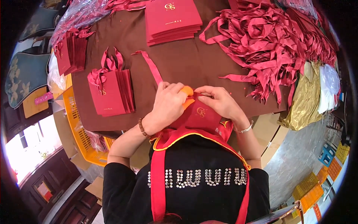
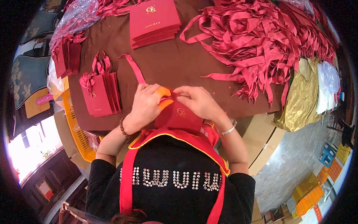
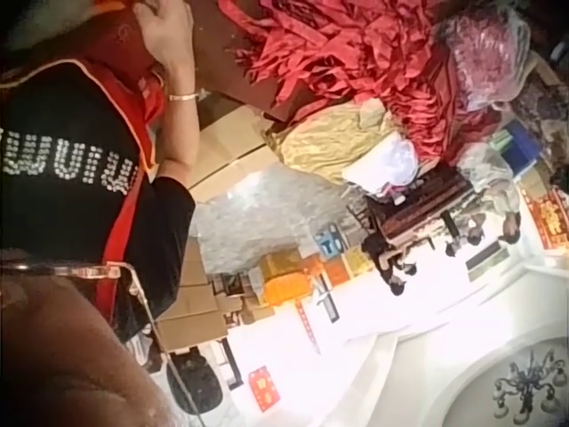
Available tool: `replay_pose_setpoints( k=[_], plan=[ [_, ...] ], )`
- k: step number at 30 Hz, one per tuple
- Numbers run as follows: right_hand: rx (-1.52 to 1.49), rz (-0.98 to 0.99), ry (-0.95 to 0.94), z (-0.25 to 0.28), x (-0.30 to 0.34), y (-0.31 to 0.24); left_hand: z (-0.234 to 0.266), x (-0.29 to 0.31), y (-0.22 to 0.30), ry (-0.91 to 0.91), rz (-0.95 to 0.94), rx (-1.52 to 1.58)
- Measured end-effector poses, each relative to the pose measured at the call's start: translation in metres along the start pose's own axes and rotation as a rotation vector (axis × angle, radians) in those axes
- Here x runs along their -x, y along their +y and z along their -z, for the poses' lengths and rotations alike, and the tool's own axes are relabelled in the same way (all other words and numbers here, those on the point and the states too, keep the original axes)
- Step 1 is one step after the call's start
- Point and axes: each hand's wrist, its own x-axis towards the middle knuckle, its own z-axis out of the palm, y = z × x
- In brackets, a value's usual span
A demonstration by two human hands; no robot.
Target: The person attaches ribbon handles to small gift bags by hand, threading the ribbon straps into the bags and placing the assembled bags into a stack.
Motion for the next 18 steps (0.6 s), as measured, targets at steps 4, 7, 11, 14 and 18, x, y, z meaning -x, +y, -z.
replay_pose_setpoints(
  k=[4,7,11,14,18],
  plan=[
    [0.04,0.069,0.021,0.0,-0.001,0.005,-0.002,0.004,-0.001,-0.017,-0.071,0.016],
    [0.075,0.091,-0.011,0.001,0.0,-0.001,-0.005,0.003,0.0,-0.028,-0.064,-0.003],
    [0.006,0.133,-0.012,0.001,0.007,0.002,0.014,-0.004,-0.002,-0.172,0.001,0.225],
    [0.153,0.203,0.028,-0.006,0.017,-0.016,0.027,-0.016,-0.021,-0.092,0.019,0.461],
    [0.53,0.466,0.194,-0.022,0.024,-0.02,0.029,-0.029,-0.033,-0.351,-0.013,0.553]
  ],
)
